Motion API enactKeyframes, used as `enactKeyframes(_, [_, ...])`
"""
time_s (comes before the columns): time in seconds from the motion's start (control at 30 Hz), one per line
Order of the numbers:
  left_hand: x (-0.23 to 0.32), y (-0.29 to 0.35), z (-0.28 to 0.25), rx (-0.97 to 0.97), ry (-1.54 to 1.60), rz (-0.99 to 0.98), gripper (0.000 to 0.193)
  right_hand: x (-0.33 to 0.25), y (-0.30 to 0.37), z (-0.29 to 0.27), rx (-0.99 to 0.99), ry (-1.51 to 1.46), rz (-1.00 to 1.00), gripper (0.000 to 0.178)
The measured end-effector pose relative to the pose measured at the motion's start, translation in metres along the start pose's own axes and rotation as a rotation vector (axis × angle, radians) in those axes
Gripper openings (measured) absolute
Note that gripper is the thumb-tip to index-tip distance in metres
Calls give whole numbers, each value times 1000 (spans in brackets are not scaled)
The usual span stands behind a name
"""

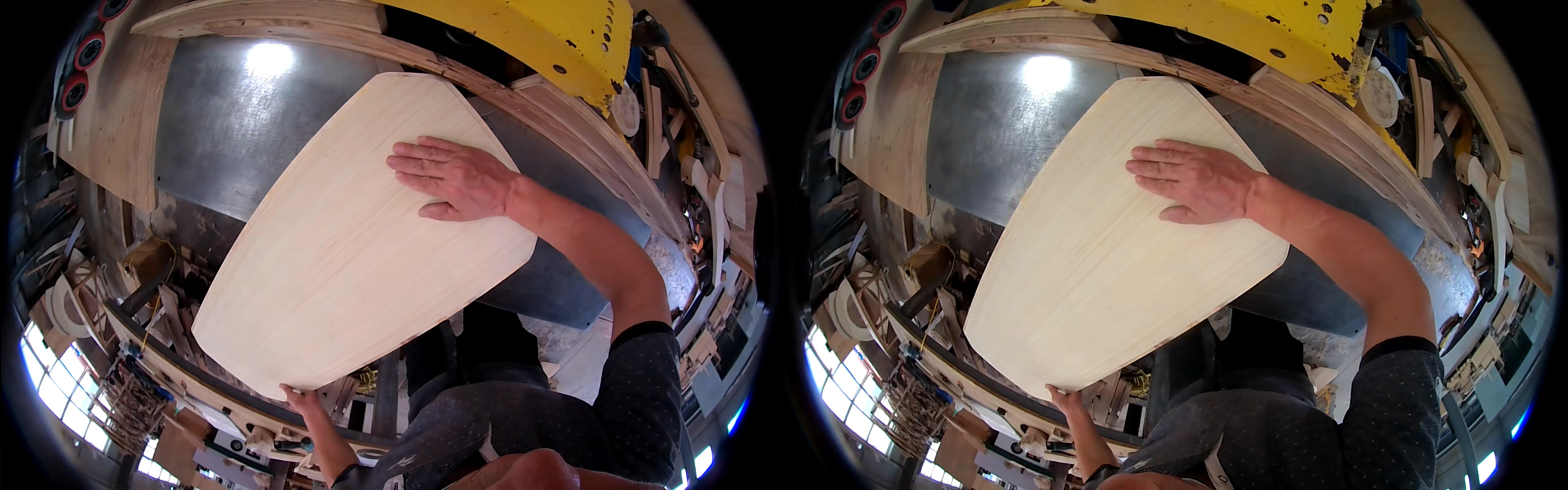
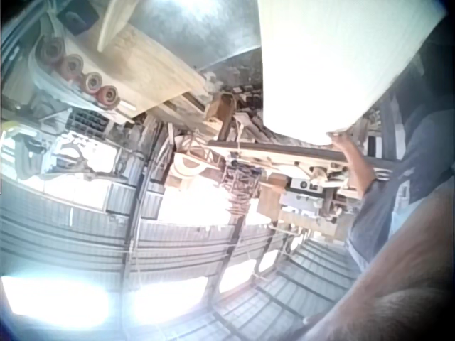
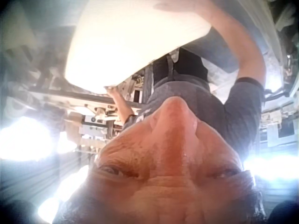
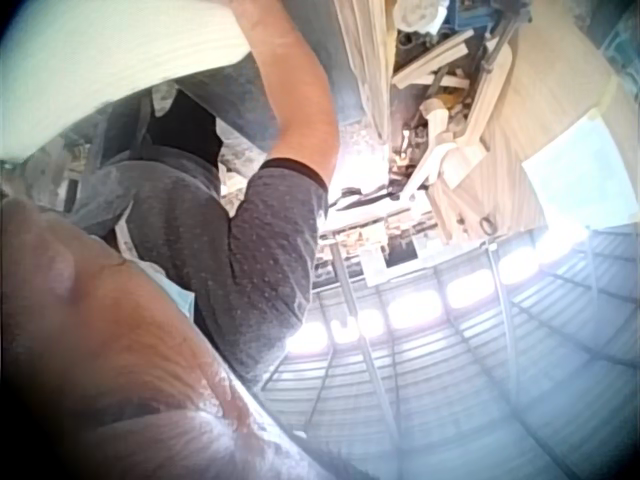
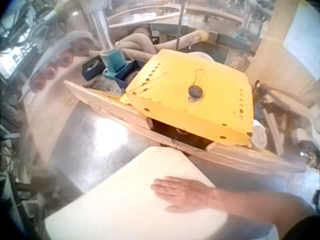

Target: The person assembles a wooden chair seat by hammering a frame onto a base and then attaching a white seat panel. They use a hammer to secure the components and a nail gun to fasten the seat panel to the frame. The person flips the assembly to check the fit and alignment of the parts.

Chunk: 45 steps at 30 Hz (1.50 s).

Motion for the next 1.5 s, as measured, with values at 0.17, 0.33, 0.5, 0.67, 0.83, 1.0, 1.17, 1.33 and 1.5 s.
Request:
enactKeyframes(0.17, [-28,32,-2,-5,2,-22,64,3,3,-3,-16,-17,-39,55])
enactKeyframes(0.33, [-55,56,-15,33,21,-81,65,7,8,-9,-45,-29,-75,55])
enactKeyframes(0.5, [-86,84,-30,68,86,-161,66,9,9,-13,-36,-62,-112,57])
enactKeyframes(0.67, [-113,86,-67,-54,91,-184,66,15,12,-15,-74,-68,-159,53])
enactKeyframes(0.83, [-145,130,-69,-18,198,-328,63,19,12,-14,-73,-48,-180,53])
enactKeyframes(1.0, [-156,136,-91,-40,138,-457,69,19,7,-15,-28,-50,-222,57])
enactKeyframes(1.17, [-92,169,-42,-622,-1260,-585,54,20,8,-14,-58,-26,-246,62])
enactKeyframes(1.33, [50,159,161,-334,-1556,1572,46,23,13,-13,-101,10,-240,56])
enactKeyframes(1.5, [89,60,210,-569,-1757,1029,53,14,8,-13,-58,39,-221,63])
Point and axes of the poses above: each hand's wrist, its own y-axis away from the middle knuckle, its own z-axis out of the palm, x = y × z, the point moved 4 cm from there along -y, towards the middle knuckle, and after that the axes turned 6 degrees about -y, right-handed, at the moved point
